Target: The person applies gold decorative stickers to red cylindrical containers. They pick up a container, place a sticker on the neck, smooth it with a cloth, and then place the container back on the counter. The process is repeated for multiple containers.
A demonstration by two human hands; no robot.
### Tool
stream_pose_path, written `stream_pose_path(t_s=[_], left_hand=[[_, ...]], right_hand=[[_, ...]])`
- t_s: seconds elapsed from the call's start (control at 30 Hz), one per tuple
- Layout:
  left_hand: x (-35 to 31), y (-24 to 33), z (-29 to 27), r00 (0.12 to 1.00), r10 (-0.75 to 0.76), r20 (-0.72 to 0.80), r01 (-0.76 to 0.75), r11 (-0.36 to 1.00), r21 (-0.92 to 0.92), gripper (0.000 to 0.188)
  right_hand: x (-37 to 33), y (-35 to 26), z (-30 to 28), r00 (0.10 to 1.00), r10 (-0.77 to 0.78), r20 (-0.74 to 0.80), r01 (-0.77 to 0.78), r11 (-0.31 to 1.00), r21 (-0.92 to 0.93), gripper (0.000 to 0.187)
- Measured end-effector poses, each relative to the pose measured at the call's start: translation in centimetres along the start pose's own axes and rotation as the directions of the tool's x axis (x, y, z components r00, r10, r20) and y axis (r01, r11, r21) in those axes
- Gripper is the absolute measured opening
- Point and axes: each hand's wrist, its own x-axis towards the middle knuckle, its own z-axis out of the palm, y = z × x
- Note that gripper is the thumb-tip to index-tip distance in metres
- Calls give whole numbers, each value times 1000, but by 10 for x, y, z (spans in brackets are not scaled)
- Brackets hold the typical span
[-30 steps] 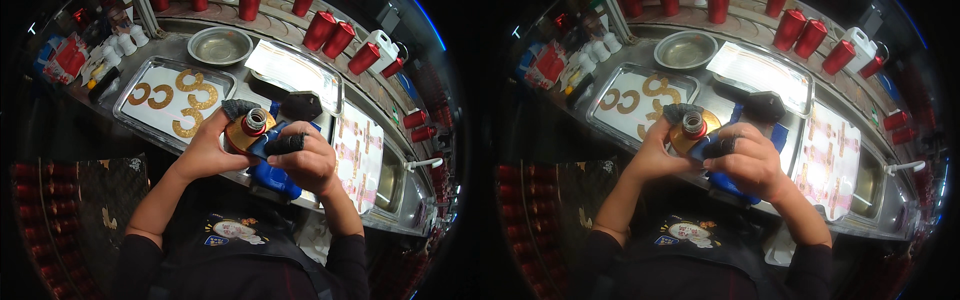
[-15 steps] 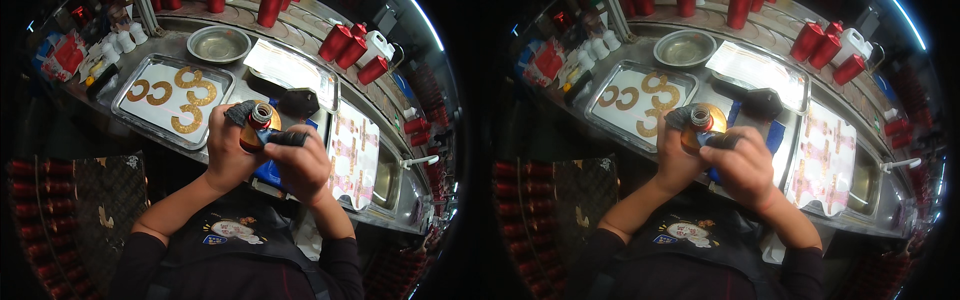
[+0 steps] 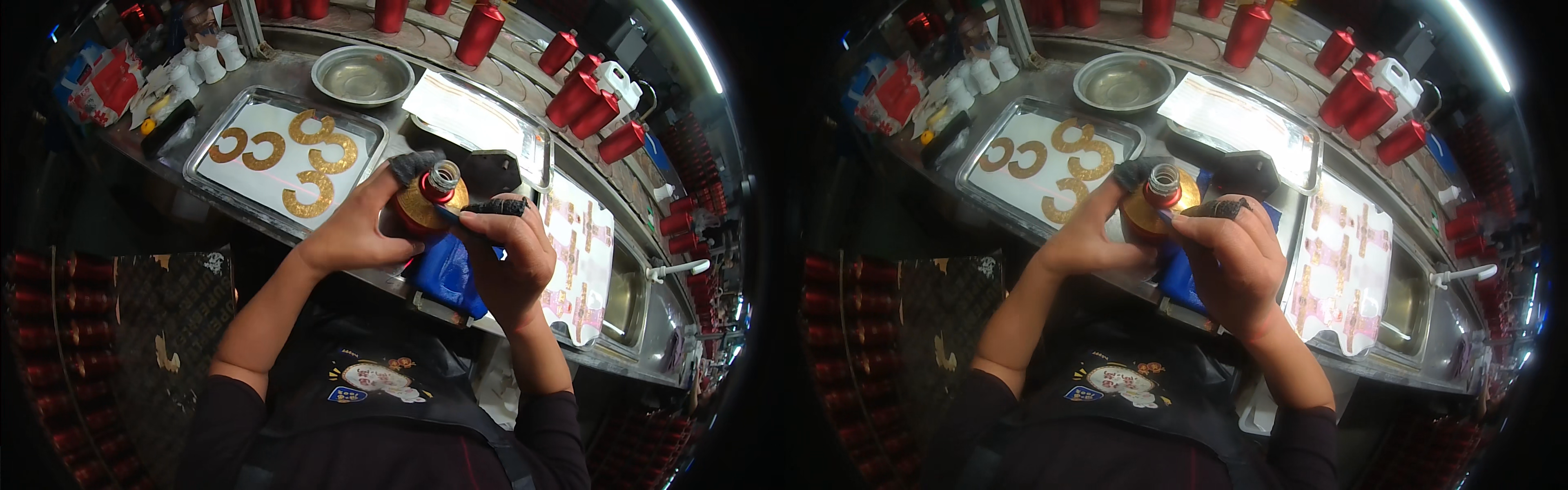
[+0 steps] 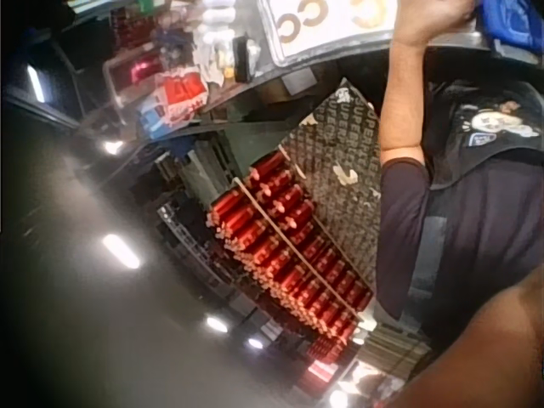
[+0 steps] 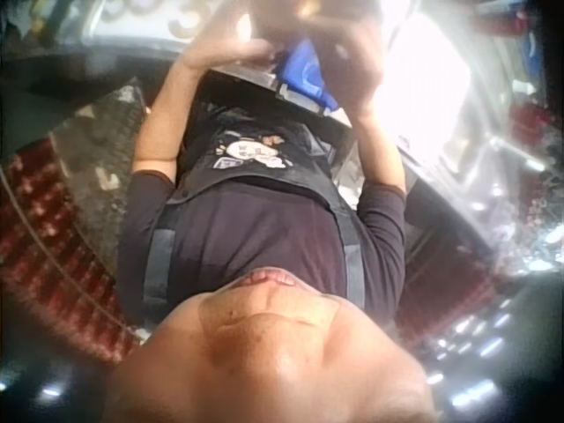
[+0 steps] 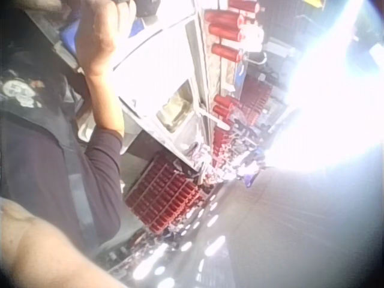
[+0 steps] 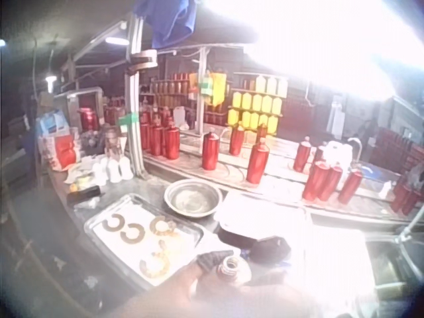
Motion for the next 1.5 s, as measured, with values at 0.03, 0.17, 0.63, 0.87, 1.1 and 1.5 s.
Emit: stream_pose_path(t_s=[0.03,0.17,0.63,0.87,1.1,1.5], left_hand=[[1,2,2,999,-42,-17,43,999,31,79],[-6,-6,29,936,267,-231,-140,880,454,78],[-5,4,30,933,235,-274,-146,940,310,74],[-10,-11,37,879,331,-343,-108,839,533,86],[-9,-10,36,894,365,-260,-168,810,562,85],[-13,-23,51,840,282,-464,-71,904,421,74]], right_hand=[[-1,0,2,999,35,-1,-35,998,48,22],[-6,-3,6,999,-33,-11,34,999,17,22],[-8,-8,11,999,16,-32,-13,998,68,25],[-13,-7,12,997,54,-60,-48,995,91,28],[-18,-10,12,992,115,-56,-111,991,72,32],[-16,-20,17,999,-33,39,30,996,78,30]])
